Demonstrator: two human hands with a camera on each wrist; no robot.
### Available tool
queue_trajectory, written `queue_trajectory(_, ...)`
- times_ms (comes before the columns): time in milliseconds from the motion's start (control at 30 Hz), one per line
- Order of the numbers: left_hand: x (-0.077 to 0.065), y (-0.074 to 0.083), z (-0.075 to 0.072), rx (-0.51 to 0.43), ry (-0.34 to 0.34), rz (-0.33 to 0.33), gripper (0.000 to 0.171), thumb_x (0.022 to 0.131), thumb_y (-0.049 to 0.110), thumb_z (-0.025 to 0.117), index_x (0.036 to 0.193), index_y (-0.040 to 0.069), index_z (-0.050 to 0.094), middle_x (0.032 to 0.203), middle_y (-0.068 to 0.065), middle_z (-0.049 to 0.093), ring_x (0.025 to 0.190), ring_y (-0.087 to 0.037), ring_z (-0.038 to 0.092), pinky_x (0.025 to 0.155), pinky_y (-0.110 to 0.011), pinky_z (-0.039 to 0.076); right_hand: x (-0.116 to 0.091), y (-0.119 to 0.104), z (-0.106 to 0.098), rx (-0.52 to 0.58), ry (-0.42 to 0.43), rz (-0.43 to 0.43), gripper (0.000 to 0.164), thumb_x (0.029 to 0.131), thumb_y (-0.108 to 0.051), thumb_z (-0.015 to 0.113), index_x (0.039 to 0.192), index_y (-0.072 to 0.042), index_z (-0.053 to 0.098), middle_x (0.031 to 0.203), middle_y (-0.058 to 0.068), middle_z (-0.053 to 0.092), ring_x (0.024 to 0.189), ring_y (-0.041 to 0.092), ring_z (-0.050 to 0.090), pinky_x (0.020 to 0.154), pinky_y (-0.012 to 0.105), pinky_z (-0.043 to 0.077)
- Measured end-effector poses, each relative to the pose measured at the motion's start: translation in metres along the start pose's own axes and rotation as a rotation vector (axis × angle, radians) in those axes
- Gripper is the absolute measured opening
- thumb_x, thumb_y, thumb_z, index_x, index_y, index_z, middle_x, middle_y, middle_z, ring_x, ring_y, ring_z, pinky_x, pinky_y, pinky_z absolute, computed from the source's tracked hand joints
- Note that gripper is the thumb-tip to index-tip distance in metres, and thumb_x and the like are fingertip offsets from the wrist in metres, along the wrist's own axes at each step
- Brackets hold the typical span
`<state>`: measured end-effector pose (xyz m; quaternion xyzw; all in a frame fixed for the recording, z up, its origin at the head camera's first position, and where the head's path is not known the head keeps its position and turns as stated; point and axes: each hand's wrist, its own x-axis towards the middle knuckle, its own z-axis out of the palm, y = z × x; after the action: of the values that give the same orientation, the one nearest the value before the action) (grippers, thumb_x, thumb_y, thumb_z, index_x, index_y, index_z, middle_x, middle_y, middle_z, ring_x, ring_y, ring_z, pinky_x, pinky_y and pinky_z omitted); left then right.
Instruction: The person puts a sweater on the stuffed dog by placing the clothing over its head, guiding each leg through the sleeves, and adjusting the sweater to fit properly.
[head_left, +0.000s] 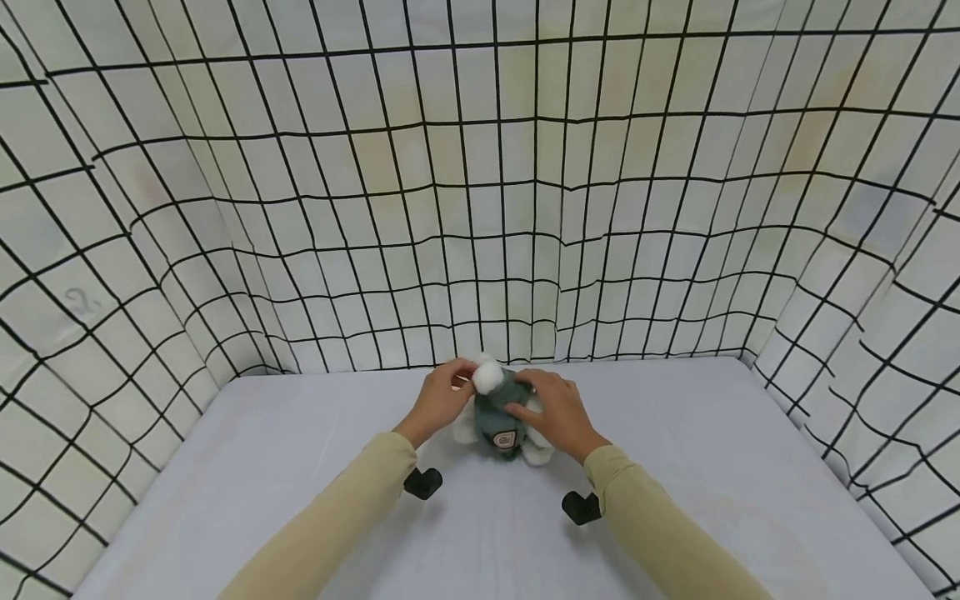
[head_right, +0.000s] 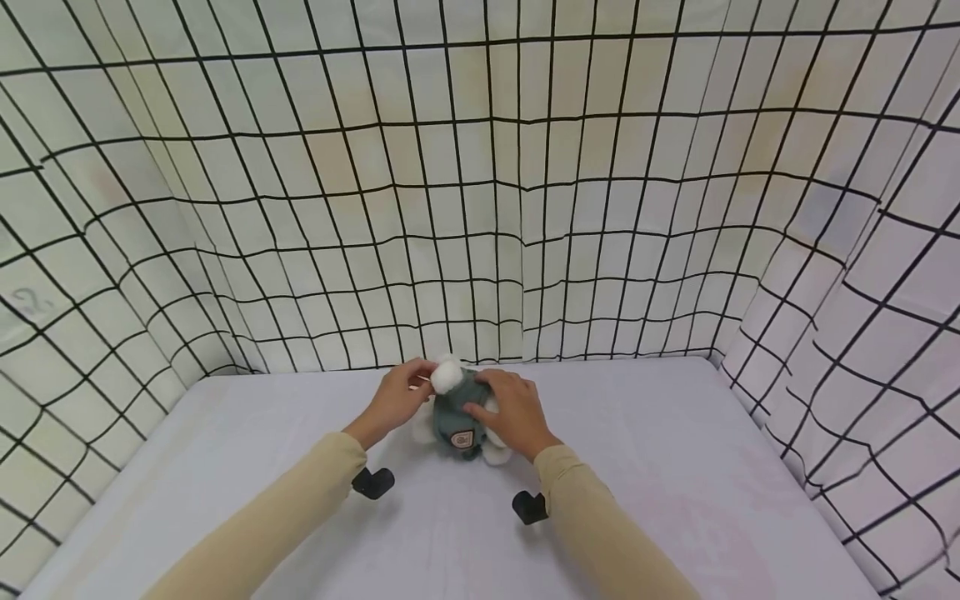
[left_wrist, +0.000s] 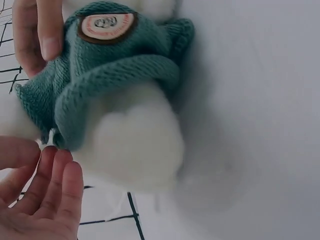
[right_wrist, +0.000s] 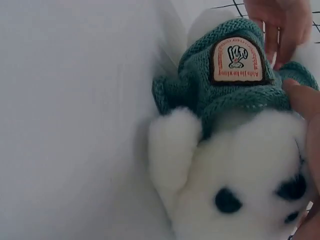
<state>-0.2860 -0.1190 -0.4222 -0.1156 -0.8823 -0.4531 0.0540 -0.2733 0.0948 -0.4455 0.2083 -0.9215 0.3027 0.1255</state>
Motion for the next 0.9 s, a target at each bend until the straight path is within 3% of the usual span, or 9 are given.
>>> queue_trajectory(133,-0.007,-0.008,-0.005,0.017,-0.043,-0.015,0.017,0.094,0.013,0.06,0.111,0.01,0.064,0.111,-0.007,0.067,0.103,-0.025,0.064,0.089,-0.04,0.053,-0.005,0.007,-0.008,-0.01,-0.022,-0.007,0.065,0.081,-0.048,0.074,0.134,-0.017,0.053,0.146,0.003,0.048,0.138,0.025,0.042,0.109,0.055,0.033)
queue_trajectory(367,-0.019,-0.021,-0.011,0.028,-0.215,-0.047,0.019,0.093,0.014,0.061,0.112,0.011,0.063,0.113,-0.005,0.066,0.106,-0.022,0.062,0.09,-0.04,0.051,-0.019,0.026,-0.017,0.006,-0.104,0.033,0.1,0.068,-0.054,0.082,0.149,-0.022,0.033,0.16,0.011,0.022,0.139,0.037,0.037,0.101,0.068,0.035)
queue_trajectory(533,-0.026,-0.028,-0.016,0.025,-0.323,-0.003,0.03,0.089,0.017,0.067,0.118,0.011,0.061,0.122,-0.007,0.063,0.113,-0.025,0.059,0.095,-0.043,0.049,-0.029,0.039,-0.016,0.045,-0.188,0.065,0.115,0.065,-0.047,0.086,0.155,-0.03,0.017,0.161,0.012,0.011,0.138,0.038,0.038,0.104,0.065,0.036)
queue_trajectory(733,-0.029,-0.033,-0.018,-0.005,-0.38,0.043,0.04,0.081,0.01,0.074,0.119,0.012,0.06,0.125,-0.007,0.061,0.115,-0.027,0.055,0.085,-0.033,0.054,-0.034,0.042,-0.014,0.125,-0.201,0.075,0.109,0.069,-0.031,0.088,0.154,-0.028,0.021,0.159,0.018,0.013,0.135,0.041,0.04,0.105,0.059,0.04)
queue_trajectory(900,-0.029,-0.036,-0.014,-0.021,-0.385,0.08,0.037,0.081,0.005,0.073,0.116,0.008,0.061,0.122,-0.01,0.061,0.114,-0.029,0.055,0.084,-0.03,0.055,-0.035,0.042,-0.01,0.106,-0.139,0.044,0.099,0.07,-0.021,0.087,0.151,-0.021,0.029,0.146,0.019,0.034,0.128,0.037,0.048,0.102,0.056,0.043)
